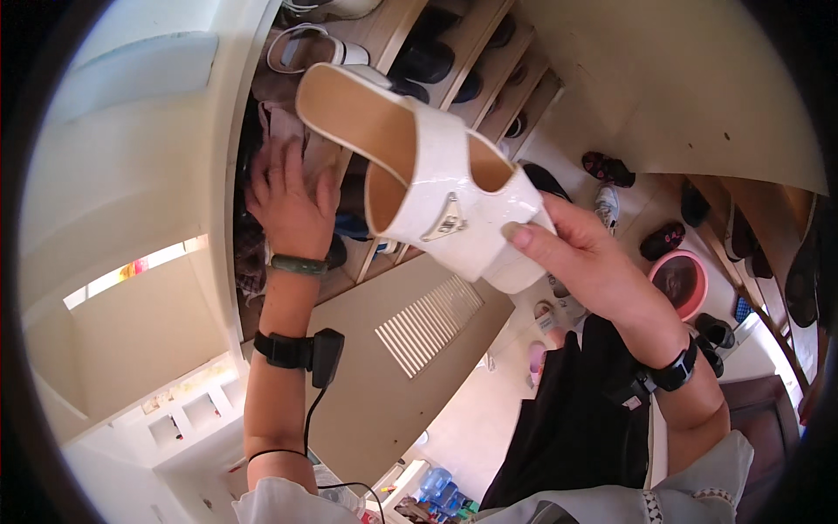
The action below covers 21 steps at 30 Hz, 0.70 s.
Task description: The person organizes various shoes by taking them from a small wooden rack and placing them onto the shelves of a larger white cabinet.
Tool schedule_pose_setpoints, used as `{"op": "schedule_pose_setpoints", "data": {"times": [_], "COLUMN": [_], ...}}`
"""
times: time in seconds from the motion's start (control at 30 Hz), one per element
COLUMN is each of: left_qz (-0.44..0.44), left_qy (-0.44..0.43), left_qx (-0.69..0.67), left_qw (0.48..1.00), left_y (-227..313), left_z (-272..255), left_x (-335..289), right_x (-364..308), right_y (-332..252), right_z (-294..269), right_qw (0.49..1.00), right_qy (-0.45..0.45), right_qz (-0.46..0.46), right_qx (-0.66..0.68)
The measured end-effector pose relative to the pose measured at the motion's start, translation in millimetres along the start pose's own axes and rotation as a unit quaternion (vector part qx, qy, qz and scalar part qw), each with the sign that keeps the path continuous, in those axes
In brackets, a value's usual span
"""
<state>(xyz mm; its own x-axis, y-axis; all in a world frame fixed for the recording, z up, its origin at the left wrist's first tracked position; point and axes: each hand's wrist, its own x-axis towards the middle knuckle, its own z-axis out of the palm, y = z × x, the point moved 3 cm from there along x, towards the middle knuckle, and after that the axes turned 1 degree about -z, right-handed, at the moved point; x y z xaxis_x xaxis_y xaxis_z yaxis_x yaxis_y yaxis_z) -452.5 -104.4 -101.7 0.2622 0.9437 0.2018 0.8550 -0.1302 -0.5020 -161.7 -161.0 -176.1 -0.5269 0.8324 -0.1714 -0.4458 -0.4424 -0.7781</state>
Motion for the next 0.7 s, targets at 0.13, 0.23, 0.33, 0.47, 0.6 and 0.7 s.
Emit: {"op": "schedule_pose_setpoints", "data": {"times": [0.13,0.23,0.33,0.47,0.6,0.7], "left_qz": [-0.048,-0.068,-0.082,-0.063,-0.04,-0.045], "left_qy": [0.033,0.003,-0.019,-0.068,-0.049,-0.032], "left_qx": [0.101,0.112,0.111,0.112,0.057,0.057], "left_qw": [0.993,0.991,0.99,0.989,0.996,0.997], "left_y": [-16.7,-25.8,-38.2,-39.1,-27.0,-24.2], "left_z": [9.6,12.3,12.7,20.8,23.0,17.5], "left_x": [3.5,-0.2,-2.8,-0.4,4.2,4.9], "right_x": [26.6,50.5,78.2,115.5,150.1,165.4], "right_y": [7.3,15.6,20.1,15.6,14.2,17.9], "right_z": [18.4,24.7,37.2,59.4,70.3,82.0], "right_qw": [0.999,0.998,0.998,0.997,0.996,0.997], "right_qy": [-0.037,-0.042,-0.053,-0.056,-0.045,-0.07], "right_qz": [-0.008,-0.041,-0.022,-0.052,-0.053,-0.023], "right_qx": [0.017,0.024,0.001,0.005,-0.056,0.039]}}
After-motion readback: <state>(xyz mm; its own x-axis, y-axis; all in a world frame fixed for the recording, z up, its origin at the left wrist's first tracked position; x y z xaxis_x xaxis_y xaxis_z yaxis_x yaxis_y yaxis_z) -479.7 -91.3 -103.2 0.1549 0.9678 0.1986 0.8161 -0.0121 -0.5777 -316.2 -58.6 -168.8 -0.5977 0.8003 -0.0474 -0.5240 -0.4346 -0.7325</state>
